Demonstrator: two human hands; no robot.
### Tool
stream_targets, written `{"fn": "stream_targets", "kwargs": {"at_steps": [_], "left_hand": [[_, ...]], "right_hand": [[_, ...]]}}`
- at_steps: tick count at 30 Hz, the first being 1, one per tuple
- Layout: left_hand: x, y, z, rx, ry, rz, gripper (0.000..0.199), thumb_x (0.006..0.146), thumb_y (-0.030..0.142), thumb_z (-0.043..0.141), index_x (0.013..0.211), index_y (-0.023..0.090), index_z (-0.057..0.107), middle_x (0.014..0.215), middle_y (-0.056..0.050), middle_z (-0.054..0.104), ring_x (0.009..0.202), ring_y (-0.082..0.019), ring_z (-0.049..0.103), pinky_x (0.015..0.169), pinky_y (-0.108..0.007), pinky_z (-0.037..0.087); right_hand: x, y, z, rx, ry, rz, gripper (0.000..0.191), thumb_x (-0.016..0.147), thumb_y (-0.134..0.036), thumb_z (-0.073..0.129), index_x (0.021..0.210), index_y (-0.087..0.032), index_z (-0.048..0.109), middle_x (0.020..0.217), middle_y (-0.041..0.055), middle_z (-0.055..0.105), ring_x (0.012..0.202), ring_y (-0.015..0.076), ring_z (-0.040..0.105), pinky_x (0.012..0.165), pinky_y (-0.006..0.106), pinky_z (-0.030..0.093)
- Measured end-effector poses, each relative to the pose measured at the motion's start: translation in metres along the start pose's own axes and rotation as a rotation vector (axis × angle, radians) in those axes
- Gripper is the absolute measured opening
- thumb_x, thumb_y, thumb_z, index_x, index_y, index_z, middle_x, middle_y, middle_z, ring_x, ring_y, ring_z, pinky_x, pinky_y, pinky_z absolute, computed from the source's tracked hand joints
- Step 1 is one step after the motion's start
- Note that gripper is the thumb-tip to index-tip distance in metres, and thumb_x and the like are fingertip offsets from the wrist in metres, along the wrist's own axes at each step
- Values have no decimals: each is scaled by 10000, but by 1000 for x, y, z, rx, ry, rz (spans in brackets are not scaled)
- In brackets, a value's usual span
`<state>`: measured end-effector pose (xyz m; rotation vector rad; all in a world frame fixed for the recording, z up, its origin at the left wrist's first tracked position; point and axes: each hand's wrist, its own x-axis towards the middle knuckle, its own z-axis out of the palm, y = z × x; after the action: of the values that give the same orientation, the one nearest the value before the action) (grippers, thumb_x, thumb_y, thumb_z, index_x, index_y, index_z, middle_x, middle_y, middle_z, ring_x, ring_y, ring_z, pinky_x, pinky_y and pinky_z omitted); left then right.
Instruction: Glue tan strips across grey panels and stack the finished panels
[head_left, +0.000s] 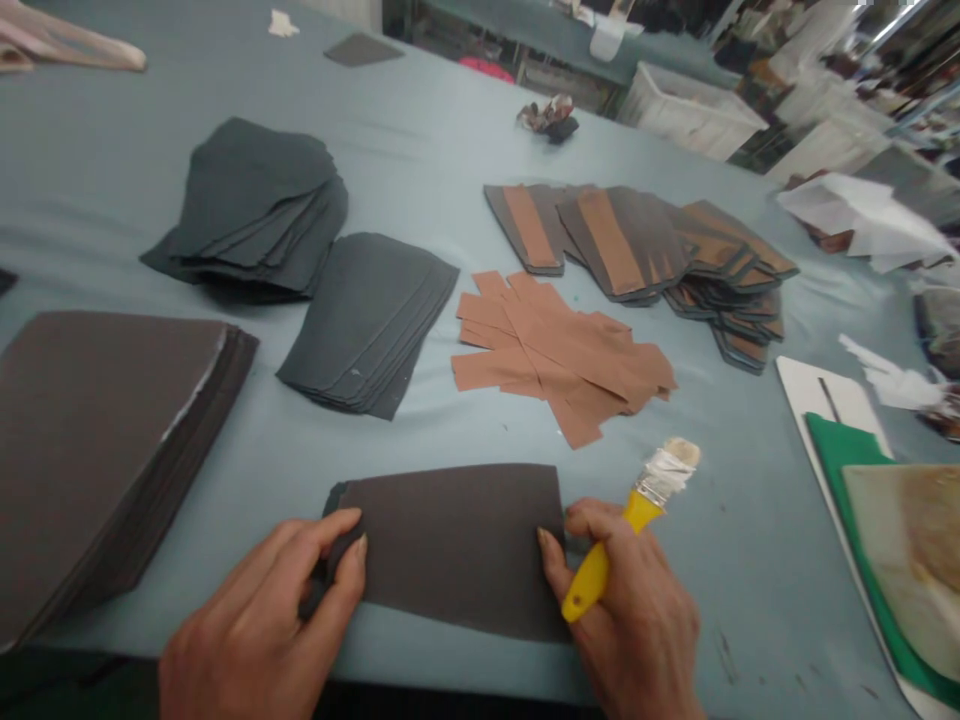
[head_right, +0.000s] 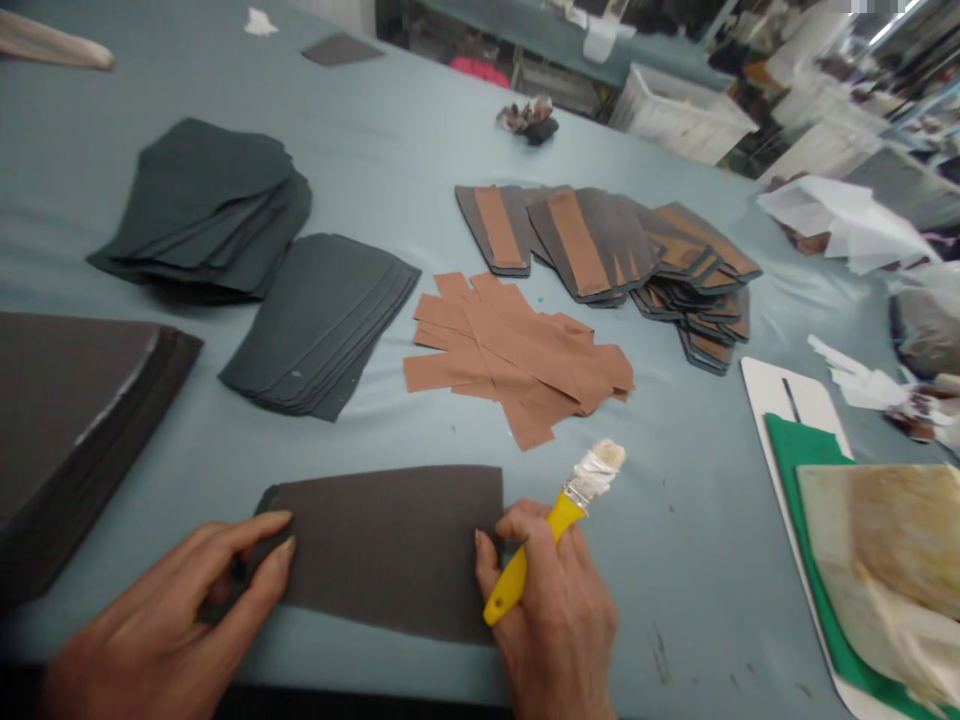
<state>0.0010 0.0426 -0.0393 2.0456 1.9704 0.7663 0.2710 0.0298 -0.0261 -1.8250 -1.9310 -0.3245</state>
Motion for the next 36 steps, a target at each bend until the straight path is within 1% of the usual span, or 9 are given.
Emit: {"fn": "stream_targets", "kwargs": {"at_steps": [5,8,13,17,23,26,30,33,36], "left_hand": [[6,3,-5,103,24,121,287,1081,456,451,1087,308,697,828,51,723,699,-159,728,573,-300,434],[6,5,-4,111,42,116,249,1072,399,477,1076,292,702,834,44,728,685,-159,723,569,-297,437],[5,9,-3,75,41,116,180,1040,301,533,1064,262,707,872,32,744,721,-167,724,633,-290,474],[3,8,-4,67,27,107,163,1041,262,538,1053,255,700,890,31,743,813,-177,741,707,-294,487],[-2,4,-11,88,-10,97,138,1040,244,552,1064,259,687,884,23,714,842,-194,721,738,-312,482],[-3,4,-15,94,-16,106,131,1049,244,547,1064,248,677,901,7,711,856,-200,711,754,-320,497],[-3,17,-15,150,28,158,130,1058,239,544,1090,226,669,960,-37,725,877,-237,697,808,-386,539],[-1,37,-7,92,27,245,193,1055,191,532,1205,194,654,1135,-84,758,1039,-254,717,946,-430,580],[2,59,7,5,-45,364,319,1059,132,470,1348,140,605,1378,-113,719,1323,-256,651,1160,-441,522]], "right_hand": [[-2,-1,3,68,-40,-102,96,1048,-212,545,975,-237,602,1169,92,804,911,215,776,776,331,562],[-2,1,6,122,-61,-198,143,1036,-130,521,987,-223,617,1221,119,790,977,222,775,839,354,581],[-4,5,7,96,-103,-322,233,1029,-82,435,1048,-221,621,1322,140,747,1149,285,729,983,464,565],[-2,8,6,76,-115,-470,300,1029,-48,364,1065,-202,619,1350,175,727,1161,291,725,1042,481,535],[7,9,6,74,-116,-623,285,1050,-79,372,1084,-193,631,1329,208,732,1086,294,743,1003,467,555],[10,10,6,68,-113,-660,309,1045,-75,351,1061,-194,636,1325,223,733,1067,300,747,936,447,573],[13,11,6,41,-116,-690,335,1053,-84,317,1050,-197,632,1309,229,742,973,303,763,845,434,582],[13,11,5,41,-117,-676,361,1072,-92,269,1047,-203,612,1300,222,749,959,304,772,827,427,581],[13,10,4,39,-133,-663,364,1090,-107,254,1057,-208,602,1305,201,754,989,298,774,823,409,573]]}}
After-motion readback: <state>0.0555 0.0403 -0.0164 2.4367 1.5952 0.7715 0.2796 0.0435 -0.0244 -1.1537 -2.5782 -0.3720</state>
